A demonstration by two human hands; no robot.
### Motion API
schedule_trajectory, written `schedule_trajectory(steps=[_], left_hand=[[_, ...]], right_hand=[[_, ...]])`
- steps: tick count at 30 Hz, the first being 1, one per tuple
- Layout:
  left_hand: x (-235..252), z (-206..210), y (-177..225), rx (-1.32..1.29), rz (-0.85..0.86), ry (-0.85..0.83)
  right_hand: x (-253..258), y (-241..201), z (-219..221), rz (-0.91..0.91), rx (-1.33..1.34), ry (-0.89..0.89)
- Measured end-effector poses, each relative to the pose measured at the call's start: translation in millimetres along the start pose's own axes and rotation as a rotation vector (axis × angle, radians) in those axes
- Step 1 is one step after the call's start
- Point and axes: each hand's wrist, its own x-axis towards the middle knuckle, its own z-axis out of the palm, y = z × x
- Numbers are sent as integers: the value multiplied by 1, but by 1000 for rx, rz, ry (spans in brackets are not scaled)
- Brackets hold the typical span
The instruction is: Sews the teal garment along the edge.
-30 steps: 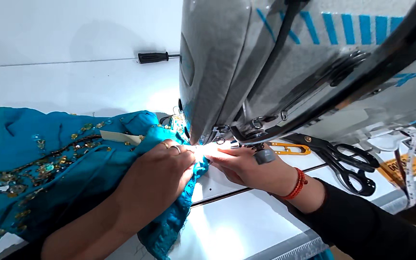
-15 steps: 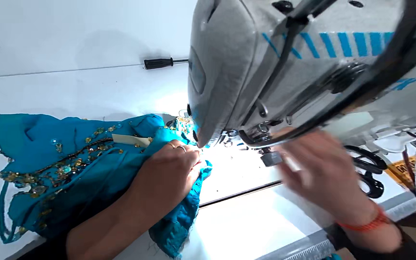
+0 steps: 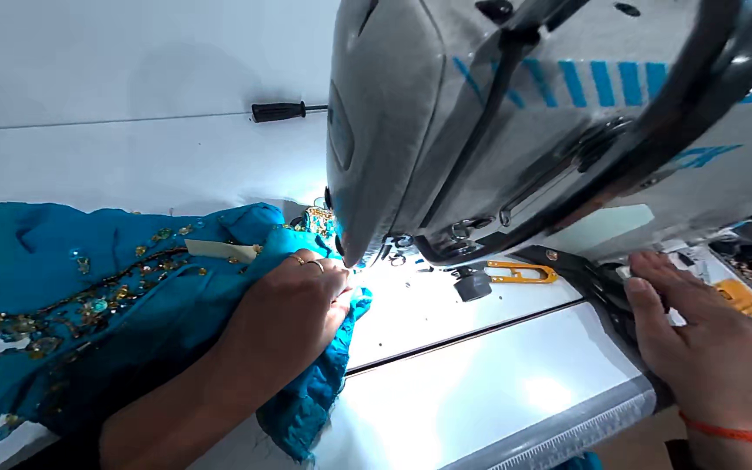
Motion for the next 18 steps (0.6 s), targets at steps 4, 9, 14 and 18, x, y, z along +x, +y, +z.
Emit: schedule_trajectory(steps=[4,9,14,18], left_hand=[[-2,-1,1,-6,-1,-15],[-4,1,0,-11,-5,-11],[-1,1,-1,-2,10,11],[1,0,-1,10,-5,6]], right_hand=[[-1,0,3,11,0,12],[-4,3,3,-61,8,87],[-2,0,3,-55,7,102],[-3,-1,3,-48,4,107]])
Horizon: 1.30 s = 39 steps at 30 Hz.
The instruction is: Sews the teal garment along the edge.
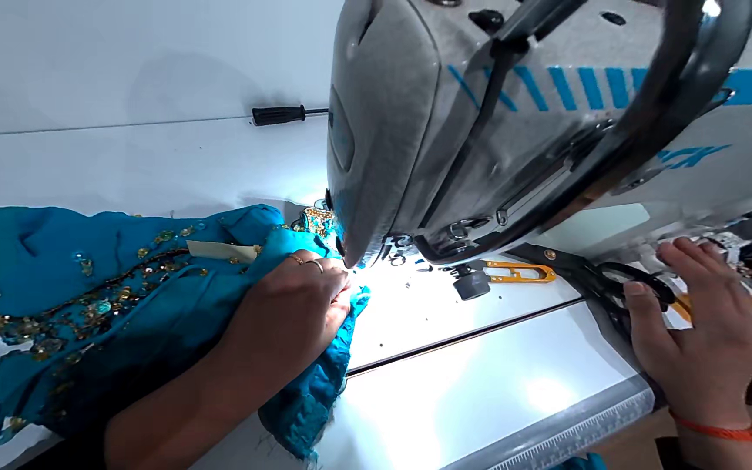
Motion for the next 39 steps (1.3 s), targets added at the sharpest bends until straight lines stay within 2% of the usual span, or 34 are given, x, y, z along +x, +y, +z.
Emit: schedule_trajectory(steps=[15,22,28,32,36,39], left_hand=[[-4,2,0,-5,-23,42],[-7,2,1,30,8,32],[-21,-17,-11,-25,11,-90],[-55,-44,-20,-117,39,-200],[-79,-85,1,-211,55,-393],[-98,-93,24,-90,-14,-291]], right_hand=[[-1,0,0,6,5,15],[-9,-8,-3,-135,16,184],[-8,-59,5,-358,174,141],[-8,-112,14,-531,386,-21],[2,-158,19,-764,538,-166],[17,-187,20,-879,564,-222]])
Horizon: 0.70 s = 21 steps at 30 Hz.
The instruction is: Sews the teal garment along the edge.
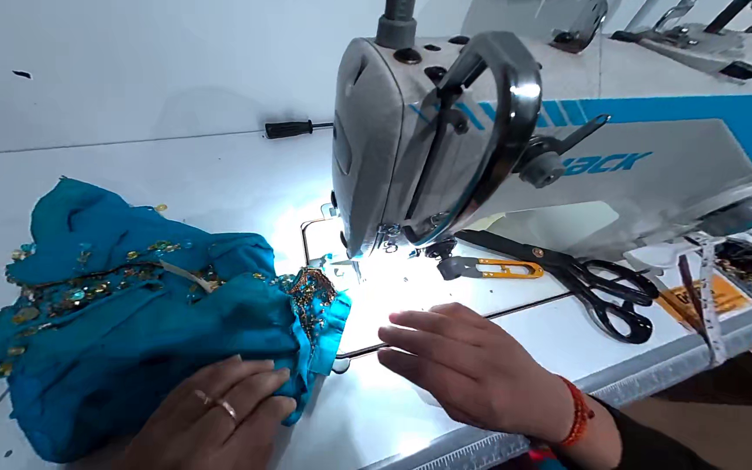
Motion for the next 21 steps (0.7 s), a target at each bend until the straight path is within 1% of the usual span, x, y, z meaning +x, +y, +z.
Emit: schedule_trajectory(steps=[3,5,7,9,11,13,14,16,17,18,19,20,21], left_hand=[[-15,16,22,150,-152,214],[-19,27,35,238,-250,309],[-18,34,47,239,-335,366],[-15,36,54,165,-440,387],[-18,35,54,3,-549,443],[-23,34,46,-190,-627,536],[-25,32,39,-260,-644,587],[-27,26,20,-299,-587,687],[-27,21,7,-279,-534,725],[-25,14,-5,-206,-481,759],[-22,4,-11,-100,-451,771],[-15,-9,-9,-51,-479,743],[-8,-23,-3,-90,-533,705]], right_hand=[[38,-2,11,-63,58,-53],[61,1,26,-98,126,-76],[78,6,42,-118,156,-138],[89,8,56,-147,171,-155],[97,6,62,-162,171,-121],[103,2,61,-136,129,-114],[105,-2,62,-114,101,-115],[109,-12,63,-77,87,-93],[112,-18,64,-64,102,-64],[115,-26,66,-54,137,-22],[118,-35,66,-40,190,27],[121,-45,65,-15,281,66],[125,-54,62,28,434,96]])
